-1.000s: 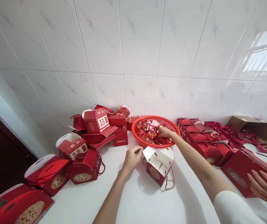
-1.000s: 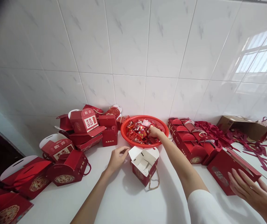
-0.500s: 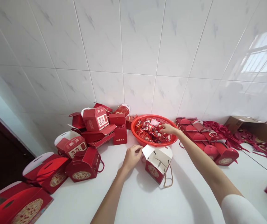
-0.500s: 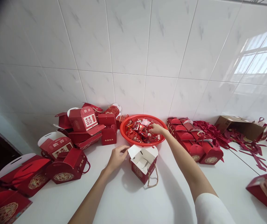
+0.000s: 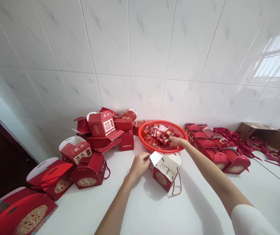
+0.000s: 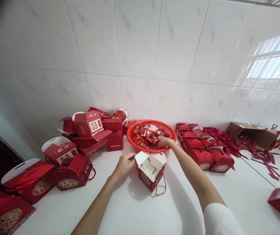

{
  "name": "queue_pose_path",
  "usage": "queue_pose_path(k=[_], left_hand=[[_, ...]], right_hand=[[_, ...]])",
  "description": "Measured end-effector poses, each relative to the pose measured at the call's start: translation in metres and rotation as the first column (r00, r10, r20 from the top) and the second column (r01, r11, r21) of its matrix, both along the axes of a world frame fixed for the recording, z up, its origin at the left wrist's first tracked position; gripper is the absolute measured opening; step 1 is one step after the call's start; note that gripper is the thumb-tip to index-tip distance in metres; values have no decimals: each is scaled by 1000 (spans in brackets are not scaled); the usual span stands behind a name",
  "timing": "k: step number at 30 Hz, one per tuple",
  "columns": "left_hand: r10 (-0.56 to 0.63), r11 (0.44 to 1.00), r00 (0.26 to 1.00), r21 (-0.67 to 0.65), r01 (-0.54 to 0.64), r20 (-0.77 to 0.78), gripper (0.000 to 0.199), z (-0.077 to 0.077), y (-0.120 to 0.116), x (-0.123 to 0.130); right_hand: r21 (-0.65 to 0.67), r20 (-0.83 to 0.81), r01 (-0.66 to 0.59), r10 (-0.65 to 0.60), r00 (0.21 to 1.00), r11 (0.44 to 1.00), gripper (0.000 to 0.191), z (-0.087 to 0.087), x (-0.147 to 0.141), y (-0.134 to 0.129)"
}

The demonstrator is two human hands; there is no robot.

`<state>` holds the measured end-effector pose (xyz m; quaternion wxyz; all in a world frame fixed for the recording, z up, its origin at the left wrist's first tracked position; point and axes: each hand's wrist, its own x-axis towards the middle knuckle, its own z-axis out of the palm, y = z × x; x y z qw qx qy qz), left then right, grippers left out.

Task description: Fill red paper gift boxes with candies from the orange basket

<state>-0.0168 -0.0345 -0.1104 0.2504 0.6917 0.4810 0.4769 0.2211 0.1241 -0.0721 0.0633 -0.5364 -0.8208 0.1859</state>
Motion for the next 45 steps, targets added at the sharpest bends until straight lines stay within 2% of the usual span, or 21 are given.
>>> queue_pose_path(k=[4, 8, 11, 15, 19, 23, 26, 30, 33, 35, 38, 45], left_hand=[[-6, 1000, 1000, 13, 6, -1, 21, 0, 0, 0], [-5, 1000, 1000, 2, 5, 5, 21, -1, 1, 0], [-7, 1000, 1000, 20, 7, 12, 22, -2, 1, 0], [-7, 999, 1000, 41, 7, 1, 22, -3, 2, 0], [4, 999, 1000, 52, -3, -18, 23, -3, 2, -1], [19, 996, 1000, 88, -18, -6, 22, -4, 3, -1], [60, 986, 997, 150, -68, 57, 22, -4, 3, -1], [96, 971, 977, 199, -134, 188, 30, 1, 0, 1], [43, 976, 959, 191, -100, 281, 44, 6, -5, 3], [-2, 986, 943, 160, -54, 332, 41, 8, -8, 5], [-16, 997, 904, 81, -21, 428, 35, 11, -12, 8], [36, 997, 819, -72, 7, 573, 49, 18, -17, 11]], right_hand=[[-57, -305, 60, -75, 949, 997, 22, 15, 8, -6], [-87, -574, 84, -119, 810, 993, 34, 21, 12, -17], [-84, -708, 115, -140, 692, 990, 40, 19, 8, -24], [-127, -797, 147, -189, 573, 981, 41, 14, -1, -30], [-240, -842, 107, -262, 472, 965, 37, 13, -9, -34], [-365, -848, 13, -338, 408, 931, 34, 21, -15, -43], [-396, -862, -55, -350, 366, 917, 35, 32, -23, -55], [-396, -875, -154, -322, 361, 905, 36, 45, -41, -81], [-348, -879, -236, -228, 419, 907, 34, 49, -57, -102], [-316, -866, -260, -166, 472, 913, 33, 49, -65, -112], [-306, -837, -248, -136, 530, 919, 39, 48, -70, -119], [-189, -822, -284, 6, 570, 940, 45, 58, -60, -129]])
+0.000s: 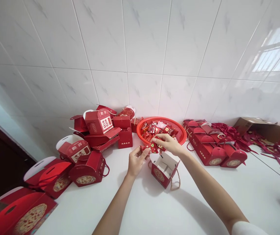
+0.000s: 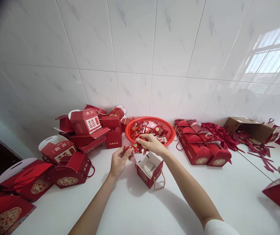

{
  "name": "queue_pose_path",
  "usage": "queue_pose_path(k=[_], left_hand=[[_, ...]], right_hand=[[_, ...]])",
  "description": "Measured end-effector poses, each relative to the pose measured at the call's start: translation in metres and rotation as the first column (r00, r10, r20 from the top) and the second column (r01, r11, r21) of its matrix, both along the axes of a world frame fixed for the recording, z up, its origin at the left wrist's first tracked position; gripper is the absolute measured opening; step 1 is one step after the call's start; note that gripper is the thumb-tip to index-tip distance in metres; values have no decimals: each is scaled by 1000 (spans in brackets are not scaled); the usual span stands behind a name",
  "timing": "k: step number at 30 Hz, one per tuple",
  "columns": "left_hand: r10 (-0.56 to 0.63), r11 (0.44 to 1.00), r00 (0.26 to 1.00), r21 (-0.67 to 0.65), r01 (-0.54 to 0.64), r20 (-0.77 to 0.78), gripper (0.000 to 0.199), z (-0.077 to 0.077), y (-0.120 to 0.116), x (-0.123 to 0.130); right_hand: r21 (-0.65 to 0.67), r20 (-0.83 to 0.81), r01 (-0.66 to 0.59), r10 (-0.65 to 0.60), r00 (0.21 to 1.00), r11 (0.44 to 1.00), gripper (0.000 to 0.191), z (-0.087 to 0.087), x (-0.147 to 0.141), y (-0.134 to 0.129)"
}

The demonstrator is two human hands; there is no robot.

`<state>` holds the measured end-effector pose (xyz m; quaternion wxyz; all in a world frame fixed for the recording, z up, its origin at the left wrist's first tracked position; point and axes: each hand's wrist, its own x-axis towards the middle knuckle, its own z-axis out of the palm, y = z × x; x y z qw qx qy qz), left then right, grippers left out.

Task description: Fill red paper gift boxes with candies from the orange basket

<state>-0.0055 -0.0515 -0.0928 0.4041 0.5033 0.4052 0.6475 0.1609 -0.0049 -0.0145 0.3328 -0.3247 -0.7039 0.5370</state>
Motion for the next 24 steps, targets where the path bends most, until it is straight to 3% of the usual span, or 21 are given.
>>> queue_pose_path(k=[5, 10, 15, 24], left_hand=[[-27, 999, 999, -17, 28, 33, 51, 4, -4, 3], [-99, 995, 994, -4, 99, 54, 49, 6, -6, 4], [-176, 984, 983, 0, 176, 43, 46, 8, -8, 6], [-224, 974, 974, -14, 224, 22, 42, 9, -11, 7]], right_hand=[[5, -3, -18, 18, 1000, 1000, 43, 5, 9, -11], [-9, 8, -52, 52, 999, 999, 41, -5, 13, -23], [-27, -28, -10, 9, 1000, 1000, 41, -11, 16, -31], [-37, -25, 45, -46, 999, 998, 39, -5, 22, -38]])
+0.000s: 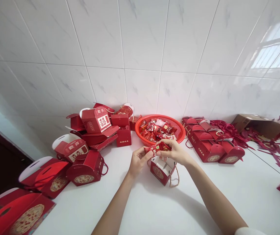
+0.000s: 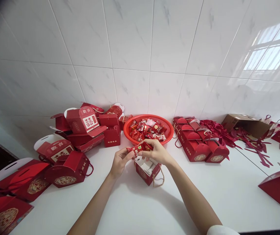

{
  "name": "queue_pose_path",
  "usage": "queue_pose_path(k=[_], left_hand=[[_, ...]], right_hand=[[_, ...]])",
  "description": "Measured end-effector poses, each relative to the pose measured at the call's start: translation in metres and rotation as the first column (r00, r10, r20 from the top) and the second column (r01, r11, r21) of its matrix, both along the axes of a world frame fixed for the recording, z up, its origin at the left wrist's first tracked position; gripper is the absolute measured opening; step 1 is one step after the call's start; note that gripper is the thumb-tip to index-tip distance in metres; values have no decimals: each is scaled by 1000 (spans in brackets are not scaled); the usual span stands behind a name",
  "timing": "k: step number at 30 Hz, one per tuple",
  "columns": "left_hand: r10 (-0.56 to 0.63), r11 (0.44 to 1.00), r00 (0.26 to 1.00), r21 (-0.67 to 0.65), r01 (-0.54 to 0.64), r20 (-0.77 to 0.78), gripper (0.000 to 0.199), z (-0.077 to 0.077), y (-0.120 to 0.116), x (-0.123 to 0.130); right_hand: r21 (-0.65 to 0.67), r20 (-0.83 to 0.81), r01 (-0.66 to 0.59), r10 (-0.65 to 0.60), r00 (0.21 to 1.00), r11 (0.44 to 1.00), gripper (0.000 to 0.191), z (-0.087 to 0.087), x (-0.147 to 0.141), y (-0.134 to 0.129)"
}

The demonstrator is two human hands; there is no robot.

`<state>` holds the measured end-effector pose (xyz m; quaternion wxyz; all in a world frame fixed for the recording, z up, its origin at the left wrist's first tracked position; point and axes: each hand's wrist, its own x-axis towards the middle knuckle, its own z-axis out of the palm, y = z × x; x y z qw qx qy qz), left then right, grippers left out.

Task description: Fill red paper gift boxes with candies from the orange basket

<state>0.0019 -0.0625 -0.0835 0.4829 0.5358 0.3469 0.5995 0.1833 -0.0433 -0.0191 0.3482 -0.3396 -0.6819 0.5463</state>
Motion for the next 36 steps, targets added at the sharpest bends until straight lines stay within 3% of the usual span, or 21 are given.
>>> queue_pose_path(k=[6, 36], left_hand=[[32, 999, 999, 13, -32, -18, 43, 4, -1, 0], [63, 997, 991, 44, -58, -121, 38, -4, 1, -2]], right_hand=[[15, 34, -16, 16, 999, 1000, 33, 2, 5, 2], [5, 23, -83, 83, 996, 997, 39, -5, 7, 9]])
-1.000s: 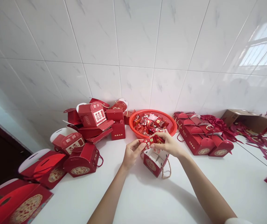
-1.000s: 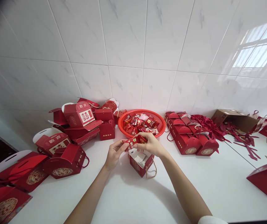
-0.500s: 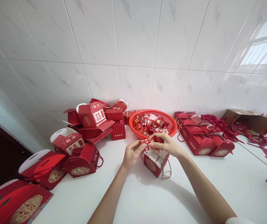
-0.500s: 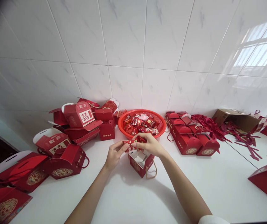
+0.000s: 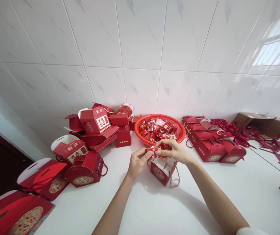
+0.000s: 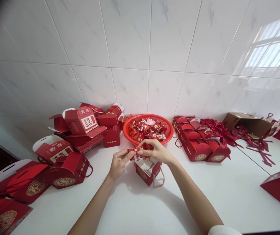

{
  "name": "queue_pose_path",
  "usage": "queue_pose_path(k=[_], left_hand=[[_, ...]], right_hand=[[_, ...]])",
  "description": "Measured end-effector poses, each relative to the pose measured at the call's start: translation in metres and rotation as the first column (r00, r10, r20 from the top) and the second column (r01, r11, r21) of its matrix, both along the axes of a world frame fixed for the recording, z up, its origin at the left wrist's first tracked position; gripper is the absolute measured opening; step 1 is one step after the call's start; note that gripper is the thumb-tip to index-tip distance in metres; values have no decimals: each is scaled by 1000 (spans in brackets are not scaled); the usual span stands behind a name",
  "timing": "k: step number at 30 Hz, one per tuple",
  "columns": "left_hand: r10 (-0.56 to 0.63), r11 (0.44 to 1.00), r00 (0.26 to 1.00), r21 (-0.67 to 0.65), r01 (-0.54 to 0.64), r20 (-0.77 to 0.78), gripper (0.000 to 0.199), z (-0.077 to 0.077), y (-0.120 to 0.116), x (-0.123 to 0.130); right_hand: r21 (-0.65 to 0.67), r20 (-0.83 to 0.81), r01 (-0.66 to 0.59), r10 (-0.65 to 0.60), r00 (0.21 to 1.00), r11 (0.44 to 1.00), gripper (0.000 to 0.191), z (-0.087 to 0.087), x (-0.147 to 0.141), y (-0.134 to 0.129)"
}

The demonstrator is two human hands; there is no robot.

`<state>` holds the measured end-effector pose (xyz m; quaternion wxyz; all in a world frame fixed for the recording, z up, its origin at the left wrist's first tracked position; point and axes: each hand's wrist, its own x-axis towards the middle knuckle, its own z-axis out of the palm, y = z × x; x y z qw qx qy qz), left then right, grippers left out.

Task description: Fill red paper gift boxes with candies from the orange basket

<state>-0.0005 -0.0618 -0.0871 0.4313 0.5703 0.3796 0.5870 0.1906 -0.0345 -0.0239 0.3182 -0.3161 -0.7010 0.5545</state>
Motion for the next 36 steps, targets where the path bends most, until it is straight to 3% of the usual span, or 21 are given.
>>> queue_pose_path(k=[19, 25, 36], left_hand=[[0, 1000, 1000, -27, 0, 6, 41, 0, 0, 3], [-2, 1000, 998, -4, 2, -55, 38, -3, 0, 2], [4, 1000, 996, 7, -4, -91, 36, -6, -1, 2]], right_hand=[[5, 32, -8, 8, 999, 1000, 36, 1, 2, 2], [16, 63, -33, 32, 998, 999, 35, 5, 5, 3], [-16, 67, 20, -19, 998, 1000, 37, 8, 5, 4]])
